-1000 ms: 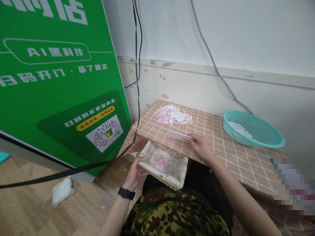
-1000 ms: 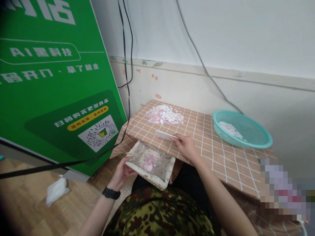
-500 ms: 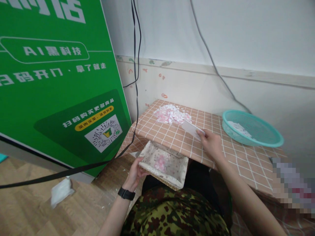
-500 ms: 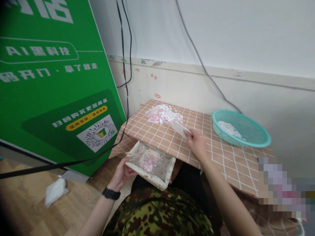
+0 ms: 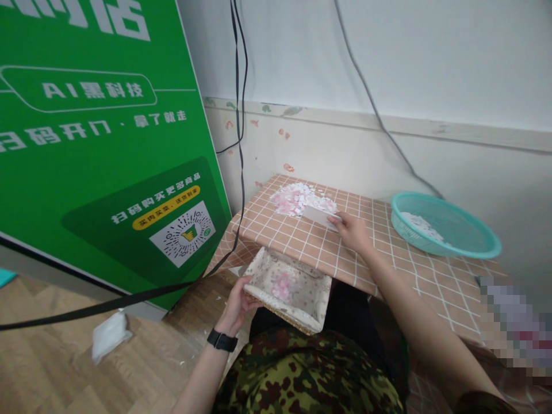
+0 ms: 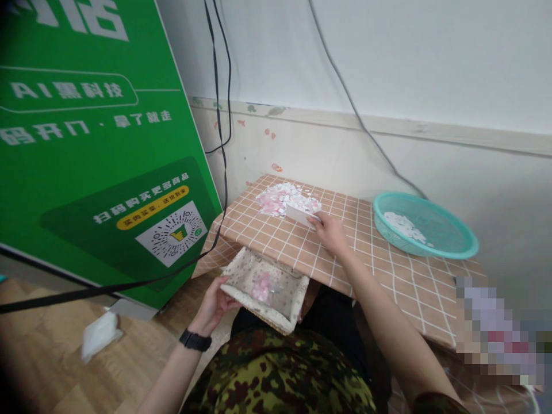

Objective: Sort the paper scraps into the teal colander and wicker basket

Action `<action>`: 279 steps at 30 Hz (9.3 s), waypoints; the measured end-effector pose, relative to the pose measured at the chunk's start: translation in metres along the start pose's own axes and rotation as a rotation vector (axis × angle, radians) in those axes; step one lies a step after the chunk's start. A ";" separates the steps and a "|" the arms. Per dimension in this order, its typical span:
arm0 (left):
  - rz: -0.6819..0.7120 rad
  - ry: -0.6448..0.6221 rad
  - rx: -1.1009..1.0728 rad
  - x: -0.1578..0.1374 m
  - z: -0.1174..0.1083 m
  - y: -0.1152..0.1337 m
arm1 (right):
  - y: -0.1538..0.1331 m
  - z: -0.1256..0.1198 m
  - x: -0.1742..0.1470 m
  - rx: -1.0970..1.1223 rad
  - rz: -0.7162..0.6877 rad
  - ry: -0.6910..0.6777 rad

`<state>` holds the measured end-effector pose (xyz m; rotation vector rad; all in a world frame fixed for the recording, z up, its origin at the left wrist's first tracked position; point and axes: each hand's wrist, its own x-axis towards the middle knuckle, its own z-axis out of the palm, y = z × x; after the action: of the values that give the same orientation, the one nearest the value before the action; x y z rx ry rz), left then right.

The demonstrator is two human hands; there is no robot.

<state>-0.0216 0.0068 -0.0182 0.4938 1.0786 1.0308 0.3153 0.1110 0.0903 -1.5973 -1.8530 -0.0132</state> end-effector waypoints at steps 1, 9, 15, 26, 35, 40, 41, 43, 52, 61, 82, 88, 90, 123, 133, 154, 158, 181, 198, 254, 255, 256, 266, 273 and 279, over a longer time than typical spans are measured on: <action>-0.001 -0.001 -0.005 0.000 0.000 0.000 | 0.000 -0.001 0.000 0.013 -0.020 -0.010; 0.006 -0.001 -0.017 0.000 -0.001 0.000 | -0.002 -0.015 0.000 0.048 -0.060 -0.030; 0.008 -0.016 -0.025 0.000 0.000 0.000 | -0.010 -0.001 -0.005 0.120 -0.070 -0.032; 0.005 -0.016 -0.011 0.001 -0.002 -0.001 | -0.029 -0.014 -0.019 0.226 -0.138 -0.211; -0.002 -0.001 -0.005 0.000 0.000 0.002 | -0.030 0.002 -0.024 0.251 -0.041 -0.078; 0.006 0.008 0.001 0.001 -0.001 0.001 | -0.031 0.003 -0.027 0.231 -0.049 -0.061; 0.004 0.004 0.004 0.001 -0.001 0.000 | -0.031 0.001 -0.028 0.228 -0.047 -0.048; 0.001 -0.002 0.002 0.001 -0.002 0.000 | -0.033 -0.004 -0.029 0.223 -0.053 -0.039; -0.001 0.005 -0.017 -0.001 0.000 0.001 | -0.033 -0.002 -0.017 0.049 -0.091 -0.042; 0.009 -0.005 -0.022 0.003 -0.003 -0.001 | -0.031 -0.012 -0.042 0.111 -0.048 -0.001; 0.009 -0.007 -0.002 0.001 -0.004 -0.002 | -0.012 -0.040 -0.065 0.123 0.135 0.145; -0.028 -0.040 -0.030 -0.001 0.000 -0.007 | 0.022 -0.042 -0.050 -0.048 0.138 0.166; -0.022 -0.043 -0.035 -0.002 0.002 -0.007 | 0.023 -0.038 -0.048 -0.078 0.128 0.157; -0.020 -0.018 -0.031 -0.004 0.008 -0.003 | 0.053 -0.035 -0.021 -0.280 0.266 0.216; -0.026 -0.028 -0.024 -0.005 0.007 -0.003 | 0.055 -0.033 -0.011 -0.158 0.129 0.147; -0.032 -0.042 -0.020 -0.006 0.009 -0.004 | 0.038 -0.059 -0.042 0.025 0.099 0.101; -0.038 -0.033 -0.020 -0.007 0.010 -0.003 | 0.030 -0.057 -0.047 0.096 0.108 0.032; -0.031 -0.036 -0.017 -0.007 0.012 -0.001 | -0.001 -0.041 -0.011 -0.078 -0.033 -0.031; -0.008 -0.068 -0.038 -0.006 0.009 -0.004 | -0.006 -0.046 0.012 -0.257 -0.094 -0.070; -0.021 -0.048 -0.042 -0.006 0.007 -0.004 | 0.025 -0.055 -0.006 -0.104 0.159 0.167; -0.025 -0.052 -0.040 -0.007 0.007 -0.003 | 0.027 -0.057 -0.012 -0.114 0.159 0.156; -0.029 -0.055 -0.040 -0.007 0.008 -0.003 | 0.028 -0.057 -0.018 -0.121 0.156 0.143; -0.026 -0.036 -0.019 -0.005 0.008 -0.006 | 0.036 -0.057 -0.032 -0.029 0.164 0.104; -0.046 -0.023 -0.013 -0.007 0.013 -0.003 | 0.035 -0.045 -0.025 -0.019 0.135 0.081; -0.055 -0.031 -0.035 -0.006 0.011 -0.004 | 0.034 -0.048 -0.027 -0.035 0.140 0.143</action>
<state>-0.0100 0.0014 -0.0140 0.4484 1.0394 0.9888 0.3685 0.0748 0.1001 -1.7006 -1.6378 -0.0956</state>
